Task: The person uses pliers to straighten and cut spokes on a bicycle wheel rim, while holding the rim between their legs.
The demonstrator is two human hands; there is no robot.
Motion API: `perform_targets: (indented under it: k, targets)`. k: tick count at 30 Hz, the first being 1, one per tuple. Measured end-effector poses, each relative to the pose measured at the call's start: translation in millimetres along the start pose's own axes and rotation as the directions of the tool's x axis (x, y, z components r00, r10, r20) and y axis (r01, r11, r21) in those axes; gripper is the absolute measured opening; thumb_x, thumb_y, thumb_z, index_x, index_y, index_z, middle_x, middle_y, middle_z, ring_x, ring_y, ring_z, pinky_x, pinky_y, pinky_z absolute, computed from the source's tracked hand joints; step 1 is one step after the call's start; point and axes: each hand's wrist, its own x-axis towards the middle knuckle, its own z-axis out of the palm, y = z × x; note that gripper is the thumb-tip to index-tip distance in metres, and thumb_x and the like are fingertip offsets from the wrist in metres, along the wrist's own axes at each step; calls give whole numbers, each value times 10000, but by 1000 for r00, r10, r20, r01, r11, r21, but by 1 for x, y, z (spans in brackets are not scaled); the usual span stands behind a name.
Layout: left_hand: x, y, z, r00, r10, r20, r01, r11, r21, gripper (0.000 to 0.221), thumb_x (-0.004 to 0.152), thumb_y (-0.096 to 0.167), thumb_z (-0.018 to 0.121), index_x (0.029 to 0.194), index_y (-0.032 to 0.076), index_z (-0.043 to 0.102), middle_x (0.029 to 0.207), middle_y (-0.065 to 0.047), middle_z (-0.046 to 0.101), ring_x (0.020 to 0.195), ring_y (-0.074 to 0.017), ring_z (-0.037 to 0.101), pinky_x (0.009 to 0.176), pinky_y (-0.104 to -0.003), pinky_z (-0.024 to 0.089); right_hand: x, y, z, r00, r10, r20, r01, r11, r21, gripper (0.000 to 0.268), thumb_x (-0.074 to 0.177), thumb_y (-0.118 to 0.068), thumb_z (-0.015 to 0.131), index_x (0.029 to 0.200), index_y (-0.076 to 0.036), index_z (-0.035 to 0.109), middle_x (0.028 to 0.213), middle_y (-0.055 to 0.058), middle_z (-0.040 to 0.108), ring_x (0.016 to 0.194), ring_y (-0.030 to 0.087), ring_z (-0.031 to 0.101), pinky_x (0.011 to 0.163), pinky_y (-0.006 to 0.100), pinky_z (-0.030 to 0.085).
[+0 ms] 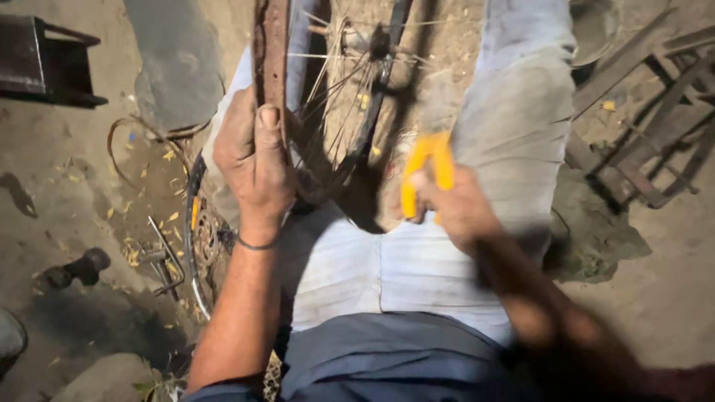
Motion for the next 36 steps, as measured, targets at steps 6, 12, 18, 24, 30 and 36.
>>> perform_targets:
  k: [6,12,18,24,30,36]
  targets:
    - [1,2,3,991,111,77,-115,992,60,395,1148,292,538,1330,-43,640,1211,-157,636,1123,-267,621,1021,-342,488,24,10,30,891,107,441,-149,987,62,372,983,-222,642,1278,1,605,1091,99,650,1003,168,632,862,332,559]
    - [10,7,7,977,136,163,-137,991,-4,395,1142,267,554,1406,-18,627,1384,-194,621,1306,-304,623,1143,-362,465,27,-6,45,878,160,451,-245,960,135,359,982,-208,625,1268,4,581,1097,117,663,1036,204,670,936,400,604]
    - [6,9,4,969,124,215,-105,990,-99,381,1139,258,556,1379,-30,620,1470,-197,577,1395,-315,577,1185,-376,405,17,-4,40,878,111,465,-245,940,237,370,961,-160,609,1297,-9,568,1213,125,646,1157,205,658,1013,395,571]
    - [6,4,6,961,151,232,-128,985,-112,442,1145,283,549,1441,-40,609,1583,-230,463,1502,-343,457,1259,-404,322,35,13,36,930,86,358,-193,942,274,282,988,-135,608,1231,-19,524,1085,163,668,955,225,670,791,330,539]
    - [0,5,10,948,175,265,-128,974,-188,440,1114,293,558,1412,-21,635,1631,-258,373,1532,-375,369,1273,-423,289,35,18,36,889,135,437,-258,937,236,330,931,-140,619,1216,24,589,1015,147,702,922,205,680,825,338,552]
    - [-8,11,6,935,151,320,-103,981,-162,387,1063,238,603,1363,0,655,1615,-291,399,1507,-394,449,1245,-439,393,31,25,35,859,275,431,-372,915,158,230,923,-213,631,1042,-16,632,861,111,699,738,160,627,648,295,491]
